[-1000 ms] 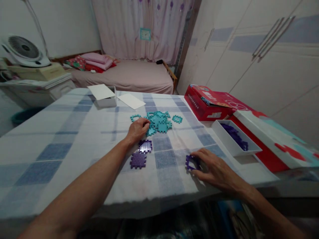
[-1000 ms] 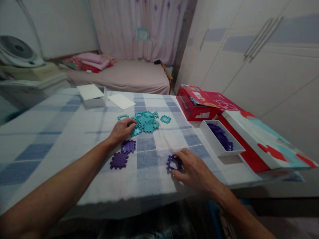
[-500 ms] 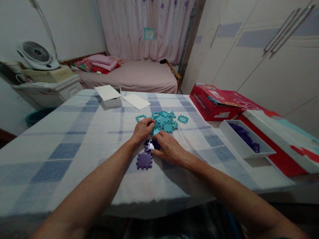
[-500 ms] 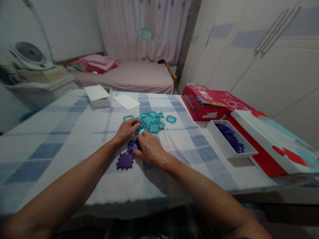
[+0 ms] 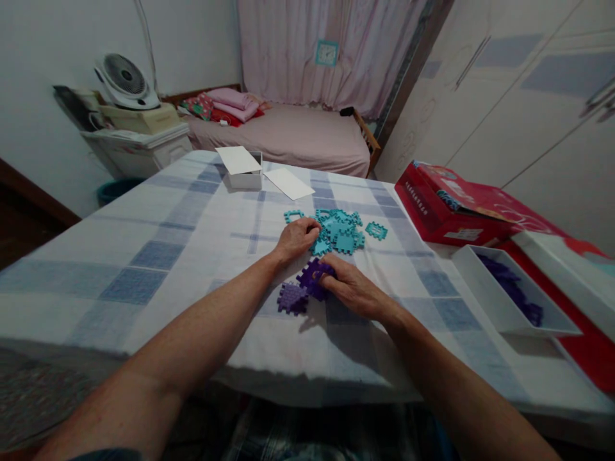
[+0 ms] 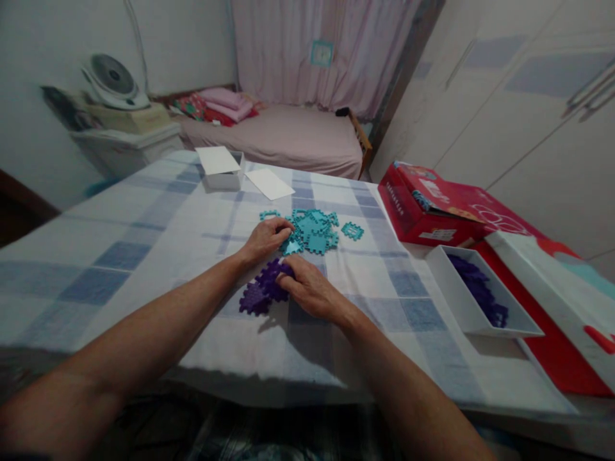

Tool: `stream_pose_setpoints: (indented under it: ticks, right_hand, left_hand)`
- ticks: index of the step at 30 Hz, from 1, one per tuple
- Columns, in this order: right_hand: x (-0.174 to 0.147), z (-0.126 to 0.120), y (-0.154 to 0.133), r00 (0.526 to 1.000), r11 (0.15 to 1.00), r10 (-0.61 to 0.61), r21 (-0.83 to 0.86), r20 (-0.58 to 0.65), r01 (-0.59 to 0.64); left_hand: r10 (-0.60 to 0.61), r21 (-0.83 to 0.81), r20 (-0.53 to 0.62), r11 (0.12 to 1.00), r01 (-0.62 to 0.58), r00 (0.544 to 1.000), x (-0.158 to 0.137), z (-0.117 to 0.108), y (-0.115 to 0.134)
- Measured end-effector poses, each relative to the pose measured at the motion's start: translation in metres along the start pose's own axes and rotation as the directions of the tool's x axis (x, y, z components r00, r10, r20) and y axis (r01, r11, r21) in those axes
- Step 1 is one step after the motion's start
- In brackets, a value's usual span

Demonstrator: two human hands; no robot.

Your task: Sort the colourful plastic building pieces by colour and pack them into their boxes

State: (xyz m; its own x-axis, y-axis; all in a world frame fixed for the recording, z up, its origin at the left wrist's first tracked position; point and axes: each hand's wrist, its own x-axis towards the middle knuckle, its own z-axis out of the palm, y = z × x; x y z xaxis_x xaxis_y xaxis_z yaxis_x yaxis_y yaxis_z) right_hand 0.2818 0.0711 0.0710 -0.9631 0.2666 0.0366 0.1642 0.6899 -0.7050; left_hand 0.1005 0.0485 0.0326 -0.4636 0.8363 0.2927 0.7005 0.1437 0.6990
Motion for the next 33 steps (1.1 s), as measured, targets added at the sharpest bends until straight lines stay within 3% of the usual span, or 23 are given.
stream_pose_setpoints:
  ticks: [2, 4, 8, 13, 16, 19, 20, 22, 25, 27, 28, 30, 33]
  right_hand:
    - [-0.002, 0.006, -0.005, 0.993, 0.996, -0.093, 0.016, 0.071, 0.092]
    - [-0.003, 0.015, -0.009, 0.984, 0.984, -0.166, -0.057, 0.065, 0.169]
    - [-0.004, 0.030, -0.010, 0.982, 0.962, -0.186, -0.201, 0.019, 0.186]
    - [-0.008, 0.034, -0.019, 0.977, 0.974, -0.211, -0.084, -0.031, 0.208]
    - [-0.013, 0.023, -0.028, 0.973, 0.974, -0.226, 0.007, -0.053, 0.227]
    - [-0.026, -0.014, -0.025, 0.971, 0.988, -0.113, 0.082, -0.209, 0.133]
    - [-0.034, -0.032, -0.019, 0.952, 0.991, -0.058, 0.098, -0.300, 0.091]
    - [-0.057, -0.071, 0.002, 0.868, 0.996, 0.047, 0.095, -0.494, 0.000]
    - [-0.102, -0.127, 0.047, 0.641, 0.980, 0.158, 0.041, -0.751, -0.194]
    - [-0.130, -0.154, 0.078, 0.495, 0.920, 0.251, 0.046, -0.832, -0.389]
    - [-0.143, -0.165, 0.091, 0.445, 0.882, 0.279, 0.043, -0.851, -0.470]
    - [-0.164, -0.178, 0.112, 0.410, 0.816, 0.355, 0.065, -0.840, -0.574]
    - [-0.186, -0.183, 0.127, 0.478, 0.767, 0.461, 0.065, -0.748, -0.638]
  left_hand:
    - [0.000, 0.001, 0.001, 1.000, 0.000, 1.000, -0.001, 0.000, 0.001]
    - [-0.002, 0.002, 0.002, 1.000, 0.002, 1.000, -0.001, -0.001, 0.002]
    - [-0.009, 0.003, 0.003, 1.000, 0.009, 1.000, -0.003, -0.001, 0.003]
    - [0.001, 0.017, 0.007, 1.000, -0.001, 1.000, -0.002, -0.002, 0.003]
    - [0.035, 0.021, 0.014, 0.999, -0.035, 0.999, -0.003, -0.003, 0.003]
    - [0.042, 0.040, 0.017, 0.998, -0.043, 0.999, -0.002, -0.003, 0.000]
    - [0.035, 0.058, 0.027, 0.998, -0.036, 0.999, -0.001, -0.003, -0.002]
    - [0.018, 0.076, 0.047, 0.997, -0.022, 0.999, 0.001, -0.002, -0.006]
    - [0.017, 0.103, 0.051, 0.994, -0.022, 0.999, 0.002, -0.002, -0.008]
    - [0.013, 0.113, 0.057, 0.993, -0.019, 0.998, 0.002, -0.003, -0.008]
    - [0.008, 0.119, 0.062, 0.993, -0.015, 0.998, 0.001, -0.003, -0.007]
    - [0.005, 0.131, 0.070, 0.991, -0.014, 0.998, 0.001, -0.004, -0.007]
    - [0.008, 0.139, 0.069, 0.990, -0.017, 0.998, 0.001, -0.004, -0.007]
